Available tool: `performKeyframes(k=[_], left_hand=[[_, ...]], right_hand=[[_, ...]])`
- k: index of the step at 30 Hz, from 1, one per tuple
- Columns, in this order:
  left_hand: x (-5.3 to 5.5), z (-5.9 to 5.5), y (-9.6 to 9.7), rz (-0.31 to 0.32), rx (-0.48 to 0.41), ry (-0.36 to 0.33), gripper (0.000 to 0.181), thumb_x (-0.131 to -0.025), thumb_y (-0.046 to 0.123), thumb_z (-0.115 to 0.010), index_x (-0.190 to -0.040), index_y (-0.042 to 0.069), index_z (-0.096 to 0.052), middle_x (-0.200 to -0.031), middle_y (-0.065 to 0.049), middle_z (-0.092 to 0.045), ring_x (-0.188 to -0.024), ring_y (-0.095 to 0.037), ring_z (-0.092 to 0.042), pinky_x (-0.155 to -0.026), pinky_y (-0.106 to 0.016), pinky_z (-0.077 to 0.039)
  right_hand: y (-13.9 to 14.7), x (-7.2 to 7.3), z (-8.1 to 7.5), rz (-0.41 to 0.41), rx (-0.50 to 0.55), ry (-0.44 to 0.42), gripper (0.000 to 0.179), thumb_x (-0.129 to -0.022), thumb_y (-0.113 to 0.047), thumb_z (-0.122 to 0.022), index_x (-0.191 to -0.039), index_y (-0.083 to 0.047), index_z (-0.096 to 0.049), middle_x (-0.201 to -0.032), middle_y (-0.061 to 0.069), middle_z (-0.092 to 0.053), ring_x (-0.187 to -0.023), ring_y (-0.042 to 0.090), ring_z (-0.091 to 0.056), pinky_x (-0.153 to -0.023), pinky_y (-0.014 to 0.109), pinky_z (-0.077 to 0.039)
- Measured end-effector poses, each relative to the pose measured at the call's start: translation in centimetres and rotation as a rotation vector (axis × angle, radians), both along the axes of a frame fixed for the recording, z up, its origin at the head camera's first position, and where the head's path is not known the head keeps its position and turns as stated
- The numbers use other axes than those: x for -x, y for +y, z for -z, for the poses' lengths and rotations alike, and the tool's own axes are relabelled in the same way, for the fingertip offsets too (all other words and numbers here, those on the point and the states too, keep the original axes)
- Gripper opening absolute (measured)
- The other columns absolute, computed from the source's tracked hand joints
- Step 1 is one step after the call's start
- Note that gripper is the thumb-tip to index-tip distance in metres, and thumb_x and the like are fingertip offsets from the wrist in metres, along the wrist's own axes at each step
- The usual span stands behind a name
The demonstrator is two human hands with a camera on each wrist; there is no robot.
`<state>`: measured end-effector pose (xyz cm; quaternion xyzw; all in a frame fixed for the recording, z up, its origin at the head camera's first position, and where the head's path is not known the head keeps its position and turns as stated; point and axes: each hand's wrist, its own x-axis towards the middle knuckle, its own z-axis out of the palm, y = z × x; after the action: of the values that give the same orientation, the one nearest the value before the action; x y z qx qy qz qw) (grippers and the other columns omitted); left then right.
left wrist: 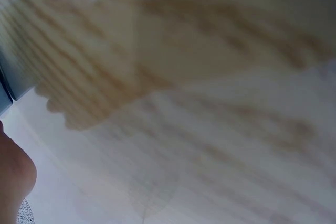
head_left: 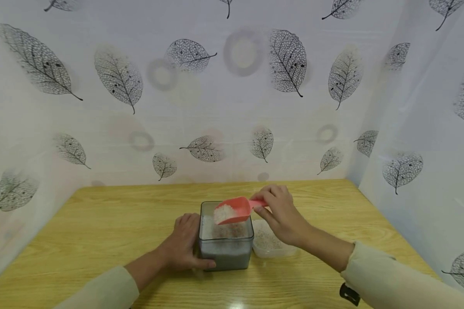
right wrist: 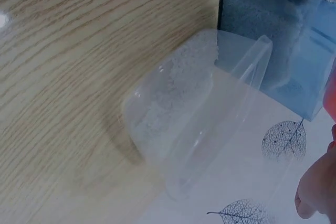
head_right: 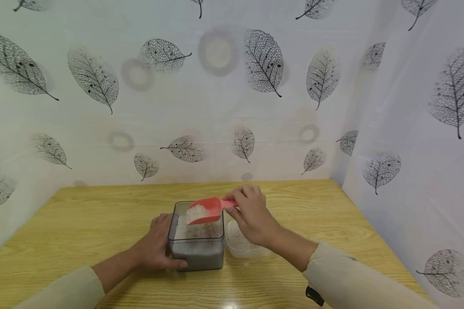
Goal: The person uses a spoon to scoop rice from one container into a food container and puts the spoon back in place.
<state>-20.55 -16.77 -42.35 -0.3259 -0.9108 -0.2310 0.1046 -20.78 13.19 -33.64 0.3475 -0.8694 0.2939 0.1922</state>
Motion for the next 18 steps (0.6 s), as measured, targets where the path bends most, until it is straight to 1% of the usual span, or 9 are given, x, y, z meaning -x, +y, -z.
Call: performKeyframes(k=[6, 12, 15, 18], left_hand=[[0.0, 0.0, -0.1, -0.004, -0.003, -0.007, 0.105, -0.067, 0.084, -0.066, -0.140, 0.014, -0.041, -0.124, 0.001, -0.051, -0.120, -0.021, -0.041, -0.107, -0.053, -0.028], [0.1, 0.2, -0.2, -0.009, 0.001, 0.003, 0.106, -0.066, 0.084, -0.067, -0.141, 0.013, -0.041, -0.124, 0.001, -0.051, -0.120, -0.021, -0.041, -0.107, -0.053, -0.028], [0.2, 0.3, -0.2, -0.011, 0.010, 0.016, 0.106, -0.066, 0.084, -0.067, -0.141, 0.013, -0.041, -0.125, 0.001, -0.052, -0.120, -0.020, -0.041, -0.106, -0.051, -0.028], [0.2, 0.4, -0.1, -0.013, 0.013, 0.013, 0.107, -0.066, 0.083, -0.067, -0.142, 0.012, -0.041, -0.125, 0.001, -0.052, -0.120, -0.020, -0.041, -0.107, -0.051, -0.028]], right_hand=[[1.3, 0.3, -1.0, 0.009, 0.036, 0.068, 0.016, -0.097, -0.009, -0.061, -0.112, -0.005, -0.067, -0.107, 0.005, -0.058, -0.099, 0.020, -0.040, -0.082, 0.039, -0.031], [3.5, 0.3, -1.3, 0.056, 0.073, 0.069, 0.014, -0.097, -0.007, -0.061, -0.110, -0.003, -0.066, -0.106, 0.007, -0.056, -0.098, 0.019, -0.037, -0.080, 0.036, -0.030], [4.9, 0.2, -1.2, 0.086, 0.081, 0.072, 0.014, -0.096, -0.005, -0.061, -0.109, -0.003, -0.066, -0.106, 0.007, -0.056, -0.100, 0.018, -0.037, -0.080, 0.035, -0.030], [6.2, 0.1, -1.0, 0.108, 0.082, 0.067, 0.014, -0.096, -0.003, -0.062, -0.109, -0.004, -0.066, -0.106, 0.006, -0.056, -0.101, 0.019, -0.038, -0.080, 0.035, -0.029]])
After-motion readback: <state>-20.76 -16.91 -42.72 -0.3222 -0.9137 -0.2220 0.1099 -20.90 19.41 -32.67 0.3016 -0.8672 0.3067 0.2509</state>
